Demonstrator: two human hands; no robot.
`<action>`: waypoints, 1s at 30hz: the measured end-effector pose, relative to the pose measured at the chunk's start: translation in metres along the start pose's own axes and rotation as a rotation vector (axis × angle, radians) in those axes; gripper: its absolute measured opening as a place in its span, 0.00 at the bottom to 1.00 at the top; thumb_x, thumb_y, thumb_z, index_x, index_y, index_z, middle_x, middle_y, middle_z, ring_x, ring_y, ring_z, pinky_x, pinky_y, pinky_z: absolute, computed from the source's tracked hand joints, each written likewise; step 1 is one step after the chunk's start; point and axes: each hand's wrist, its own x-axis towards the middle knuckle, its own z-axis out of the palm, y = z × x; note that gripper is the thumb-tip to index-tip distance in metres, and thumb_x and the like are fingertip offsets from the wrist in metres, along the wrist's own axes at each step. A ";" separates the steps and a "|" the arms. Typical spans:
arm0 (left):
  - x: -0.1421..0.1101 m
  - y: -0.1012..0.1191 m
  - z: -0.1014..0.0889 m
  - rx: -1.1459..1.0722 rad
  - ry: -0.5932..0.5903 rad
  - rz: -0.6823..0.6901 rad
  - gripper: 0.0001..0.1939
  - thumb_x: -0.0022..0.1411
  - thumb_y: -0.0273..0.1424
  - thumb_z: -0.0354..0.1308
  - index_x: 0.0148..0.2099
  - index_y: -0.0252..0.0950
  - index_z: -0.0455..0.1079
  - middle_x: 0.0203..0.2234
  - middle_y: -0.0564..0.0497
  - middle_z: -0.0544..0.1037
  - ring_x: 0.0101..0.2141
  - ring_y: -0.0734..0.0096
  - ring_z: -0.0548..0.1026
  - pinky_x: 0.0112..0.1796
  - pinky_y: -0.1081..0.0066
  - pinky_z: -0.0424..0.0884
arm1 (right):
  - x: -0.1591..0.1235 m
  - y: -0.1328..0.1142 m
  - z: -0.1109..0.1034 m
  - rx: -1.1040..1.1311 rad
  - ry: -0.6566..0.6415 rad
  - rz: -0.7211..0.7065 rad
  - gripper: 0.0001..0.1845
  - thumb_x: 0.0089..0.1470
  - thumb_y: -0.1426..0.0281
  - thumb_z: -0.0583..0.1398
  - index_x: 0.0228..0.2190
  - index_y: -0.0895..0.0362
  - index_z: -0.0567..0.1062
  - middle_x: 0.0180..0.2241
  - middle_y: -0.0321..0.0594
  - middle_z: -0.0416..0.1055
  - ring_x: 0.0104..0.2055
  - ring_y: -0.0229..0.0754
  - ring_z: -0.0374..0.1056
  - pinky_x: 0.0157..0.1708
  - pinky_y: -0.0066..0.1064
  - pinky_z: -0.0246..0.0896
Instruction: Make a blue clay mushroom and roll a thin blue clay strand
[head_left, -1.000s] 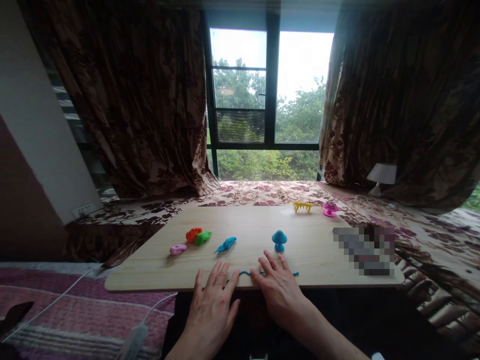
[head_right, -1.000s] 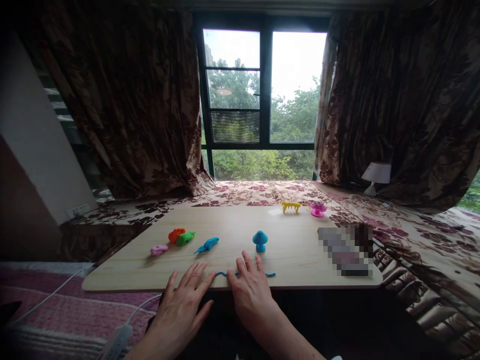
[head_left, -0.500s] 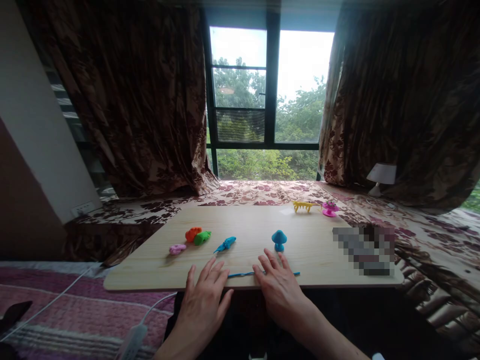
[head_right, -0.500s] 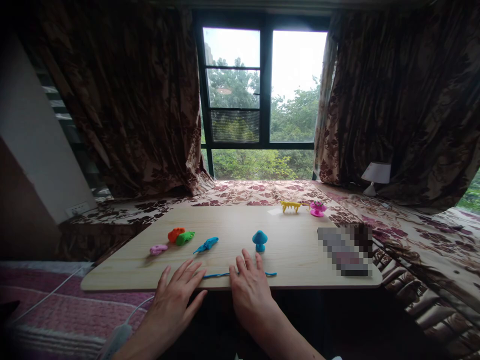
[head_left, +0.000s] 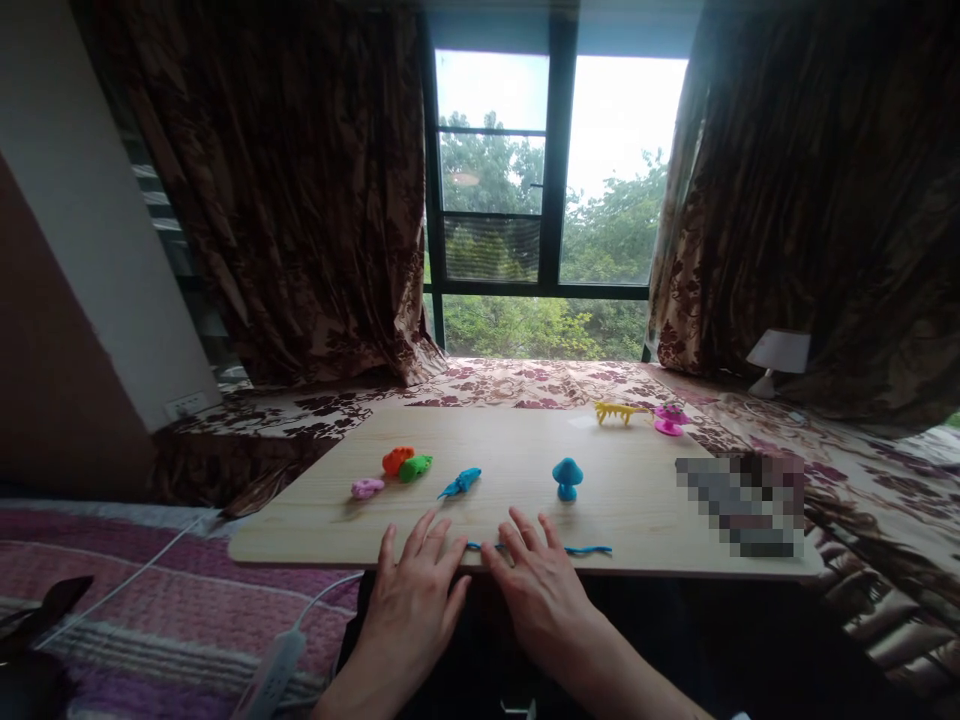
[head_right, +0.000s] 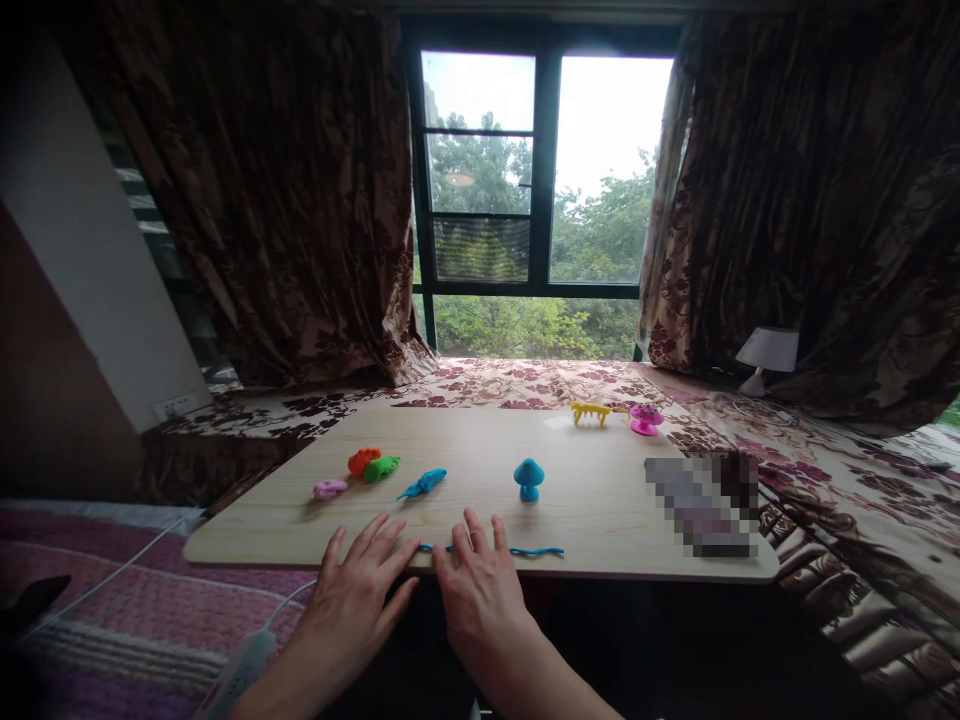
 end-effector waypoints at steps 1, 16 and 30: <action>0.001 0.001 -0.001 0.007 -0.001 -0.001 0.17 0.60 0.33 0.49 0.51 0.44 0.69 0.54 0.45 0.71 0.58 0.55 0.59 0.56 0.46 0.46 | 0.001 0.000 0.000 -0.003 -0.001 0.006 0.24 0.57 0.67 0.50 0.55 0.57 0.61 0.59 0.51 0.55 0.65 0.54 0.38 0.60 0.53 0.32; -0.010 0.013 0.002 0.036 -0.081 0.009 0.23 0.59 0.30 0.48 0.57 0.45 0.63 0.58 0.46 0.65 0.59 0.55 0.57 0.56 0.43 0.45 | -0.002 -0.002 0.004 0.026 0.007 -0.005 0.26 0.56 0.67 0.51 0.56 0.58 0.60 0.59 0.53 0.55 0.65 0.55 0.40 0.60 0.53 0.33; -0.014 0.010 0.003 0.043 -0.093 -0.009 0.25 0.59 0.31 0.47 0.59 0.44 0.60 0.59 0.45 0.63 0.60 0.55 0.56 0.57 0.44 0.44 | 0.000 -0.001 0.005 0.019 0.029 -0.005 0.25 0.55 0.69 0.51 0.55 0.59 0.62 0.58 0.55 0.56 0.64 0.57 0.40 0.59 0.56 0.35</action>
